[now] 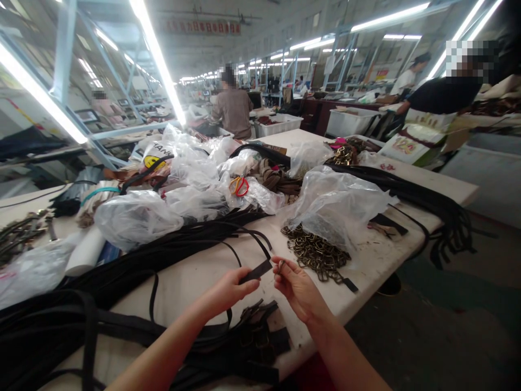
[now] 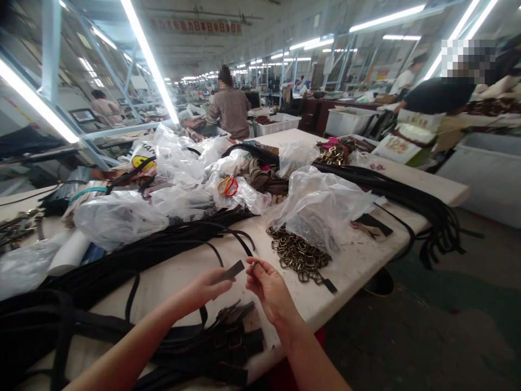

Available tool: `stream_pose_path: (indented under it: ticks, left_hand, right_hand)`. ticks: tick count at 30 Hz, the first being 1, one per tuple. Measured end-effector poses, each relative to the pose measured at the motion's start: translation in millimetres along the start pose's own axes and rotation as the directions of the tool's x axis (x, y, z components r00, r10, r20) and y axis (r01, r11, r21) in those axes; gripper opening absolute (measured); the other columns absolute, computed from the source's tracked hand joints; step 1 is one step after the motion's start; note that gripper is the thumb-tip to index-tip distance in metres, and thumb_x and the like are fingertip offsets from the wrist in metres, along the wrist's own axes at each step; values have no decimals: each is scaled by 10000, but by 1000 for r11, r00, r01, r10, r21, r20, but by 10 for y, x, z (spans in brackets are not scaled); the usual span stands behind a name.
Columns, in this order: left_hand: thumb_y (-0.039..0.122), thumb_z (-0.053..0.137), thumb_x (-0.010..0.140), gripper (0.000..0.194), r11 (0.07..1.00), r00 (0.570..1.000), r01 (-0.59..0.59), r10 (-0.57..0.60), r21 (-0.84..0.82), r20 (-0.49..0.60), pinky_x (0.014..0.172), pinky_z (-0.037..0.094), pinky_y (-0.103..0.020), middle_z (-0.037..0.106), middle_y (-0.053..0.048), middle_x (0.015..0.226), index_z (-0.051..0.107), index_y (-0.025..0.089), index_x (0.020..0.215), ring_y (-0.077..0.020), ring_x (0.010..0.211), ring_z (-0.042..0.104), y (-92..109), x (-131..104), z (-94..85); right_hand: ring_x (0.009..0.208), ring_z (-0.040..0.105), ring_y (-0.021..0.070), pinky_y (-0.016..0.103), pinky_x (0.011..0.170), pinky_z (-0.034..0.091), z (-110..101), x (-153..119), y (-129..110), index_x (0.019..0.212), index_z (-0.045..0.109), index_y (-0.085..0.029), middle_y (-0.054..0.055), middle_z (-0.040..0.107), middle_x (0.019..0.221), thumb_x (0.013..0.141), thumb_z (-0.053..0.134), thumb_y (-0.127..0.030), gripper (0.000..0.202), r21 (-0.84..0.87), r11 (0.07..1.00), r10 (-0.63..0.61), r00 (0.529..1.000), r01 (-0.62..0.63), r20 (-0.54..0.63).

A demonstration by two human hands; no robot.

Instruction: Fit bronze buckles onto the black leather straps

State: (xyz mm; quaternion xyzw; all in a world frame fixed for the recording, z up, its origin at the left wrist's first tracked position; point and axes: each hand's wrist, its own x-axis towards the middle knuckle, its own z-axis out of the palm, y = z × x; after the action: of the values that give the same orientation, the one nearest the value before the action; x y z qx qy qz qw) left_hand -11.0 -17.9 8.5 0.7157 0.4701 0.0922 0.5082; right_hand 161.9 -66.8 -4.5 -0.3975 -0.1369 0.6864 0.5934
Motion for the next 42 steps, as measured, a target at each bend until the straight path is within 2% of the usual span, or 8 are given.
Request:
stream_pose_path:
  ticks: [8,13,19,26,31,35,38,42]
  left_hand:
    - [428,478,726,335,999,999,-1,-2,50,48,464,284,-189,462,44,599,590,155,885,-91,519,399,24,45,52]
    - [389,490,720,284,994,999,-23,19,111,37,479,286,-193,479,46,601,597,158,845,-96,534,411,48,36,30]
    - [366,493,721,262,982,998,-46,40,181,39,489,284,-197,507,43,611,608,163,839,-102,541,427,36,54,-2]
    - [340,492,734,244,985,990,-87,68,151,124,506,299,-193,511,44,635,602,171,870,-101,566,430,116,7,-25]
    - [343,485,738,243,983,988,-67,42,173,146,492,288,-188,483,54,610,594,169,866,-90,545,409,126,8,-32]
    - [354,487,733,252,989,986,-42,19,141,165,493,288,-190,464,55,609,583,153,852,-85,544,388,125,21,-20]
    - [359,495,732,249,998,979,-26,13,62,204,493,289,-186,445,58,607,569,146,837,-79,547,373,137,14,-23]
    - [368,505,739,251,999,973,-30,31,-12,228,488,285,-185,439,56,600,562,138,822,-76,543,372,153,2,-10]
  right_hand:
    - [478,417,58,192,453,365,-24,-1,0,893,647,-154,-29,503,570,612,687,-370,357,-151,986,-59,997,66,53]
    - [461,381,47,178,419,307,-42,19,-22,890,652,-158,-41,463,551,602,693,-337,342,-152,988,1,997,11,80]
    - [517,440,58,188,497,386,-124,13,-72,976,623,-167,-28,505,599,676,641,-307,332,-184,982,65,983,-32,174]
    - [541,492,70,215,562,419,-187,-24,-98,1043,580,-161,-15,535,605,723,595,-364,379,-273,960,138,959,-68,247]
    - [489,482,79,227,496,387,-145,-18,-94,1091,531,-141,-17,533,603,723,563,-438,474,-414,910,82,969,23,234]
    - [413,380,65,208,421,271,-119,-42,-108,1139,485,-111,-54,452,484,769,493,-437,493,-523,844,15,970,119,243]
    - [389,292,56,209,413,206,-133,-62,-117,1164,461,-123,-85,362,430,799,460,-392,453,-477,870,24,955,126,296]
    - [386,253,55,214,414,184,-117,-69,-105,1149,470,-132,-93,311,424,811,442,-382,421,-404,907,20,943,123,333]
